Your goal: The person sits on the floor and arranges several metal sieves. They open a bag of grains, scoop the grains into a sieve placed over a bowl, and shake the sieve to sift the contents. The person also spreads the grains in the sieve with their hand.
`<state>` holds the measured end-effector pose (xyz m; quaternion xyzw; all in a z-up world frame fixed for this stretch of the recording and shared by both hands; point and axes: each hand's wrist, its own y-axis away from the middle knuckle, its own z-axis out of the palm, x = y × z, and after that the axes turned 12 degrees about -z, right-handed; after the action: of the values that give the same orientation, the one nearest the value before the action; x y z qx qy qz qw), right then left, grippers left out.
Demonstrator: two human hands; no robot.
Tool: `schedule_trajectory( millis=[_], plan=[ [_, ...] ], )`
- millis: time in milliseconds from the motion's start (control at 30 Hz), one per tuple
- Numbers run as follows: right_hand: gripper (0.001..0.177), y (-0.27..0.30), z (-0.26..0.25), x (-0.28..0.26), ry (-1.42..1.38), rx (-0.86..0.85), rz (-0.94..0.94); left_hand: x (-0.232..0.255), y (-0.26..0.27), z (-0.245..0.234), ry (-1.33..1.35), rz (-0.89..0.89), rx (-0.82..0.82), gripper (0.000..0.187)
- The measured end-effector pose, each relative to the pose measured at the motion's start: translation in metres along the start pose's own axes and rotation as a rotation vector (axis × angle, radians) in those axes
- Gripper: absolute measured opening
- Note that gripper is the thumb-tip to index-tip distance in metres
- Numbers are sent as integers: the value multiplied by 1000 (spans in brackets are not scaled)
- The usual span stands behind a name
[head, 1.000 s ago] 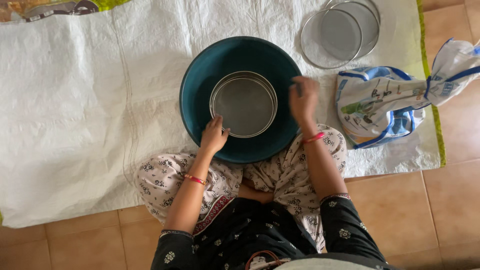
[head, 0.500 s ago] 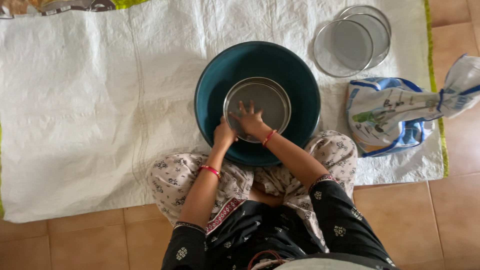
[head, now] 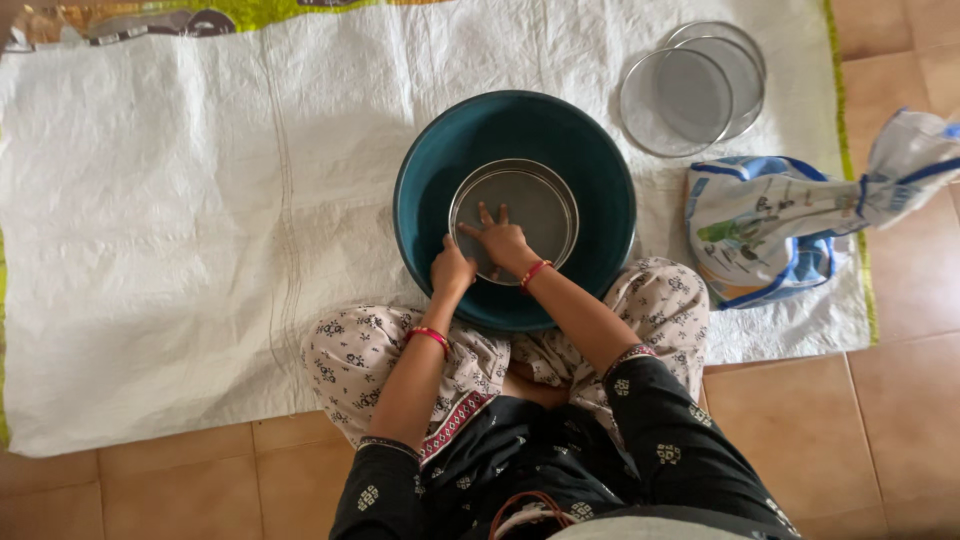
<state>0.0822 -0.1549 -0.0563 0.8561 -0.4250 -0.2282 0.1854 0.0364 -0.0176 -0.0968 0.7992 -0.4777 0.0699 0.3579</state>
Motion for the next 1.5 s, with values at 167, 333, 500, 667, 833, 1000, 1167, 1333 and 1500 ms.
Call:
schedule_trajectory(
  millis=[167, 333, 500, 667, 833, 1000, 1167, 1333, 1500],
  plan=[
    [117, 21, 22, 21, -138, 372, -76, -4, -2, 4, 76, 71, 96, 37],
    [91, 89, 46, 40, -342, 1165, 180, 15, 37, -22, 282, 132, 100, 53],
    [91, 93, 61, 61, -1865, 1198, 261, 21, 77, -46, 387, 375, 246, 64],
    [44, 83, 77, 67, -1987, 1192, -125, 23, 94, -56, 531, 525, 346, 62],
    [39, 93, 59, 66, -1831, 1365, -174, 34, 97, -62, 613, 621, 382, 61],
    [32, 110, 53, 72, -1707, 1387, -201, 30, 81, -67, 560, 757, 465, 68],
    [39, 137, 34, 77, -1694, 1204, -155, 18, 80, -91, 1114, 605, -232, 93],
    [53, 162, 14, 72, -1748, 1082, -226, 16, 91, -105, 1091, 772, -403, 99],
    [59, 172, 8, 66, -1797, 1093, -274, 23, 101, -112, 1182, 729, -452, 109]
  ],
)
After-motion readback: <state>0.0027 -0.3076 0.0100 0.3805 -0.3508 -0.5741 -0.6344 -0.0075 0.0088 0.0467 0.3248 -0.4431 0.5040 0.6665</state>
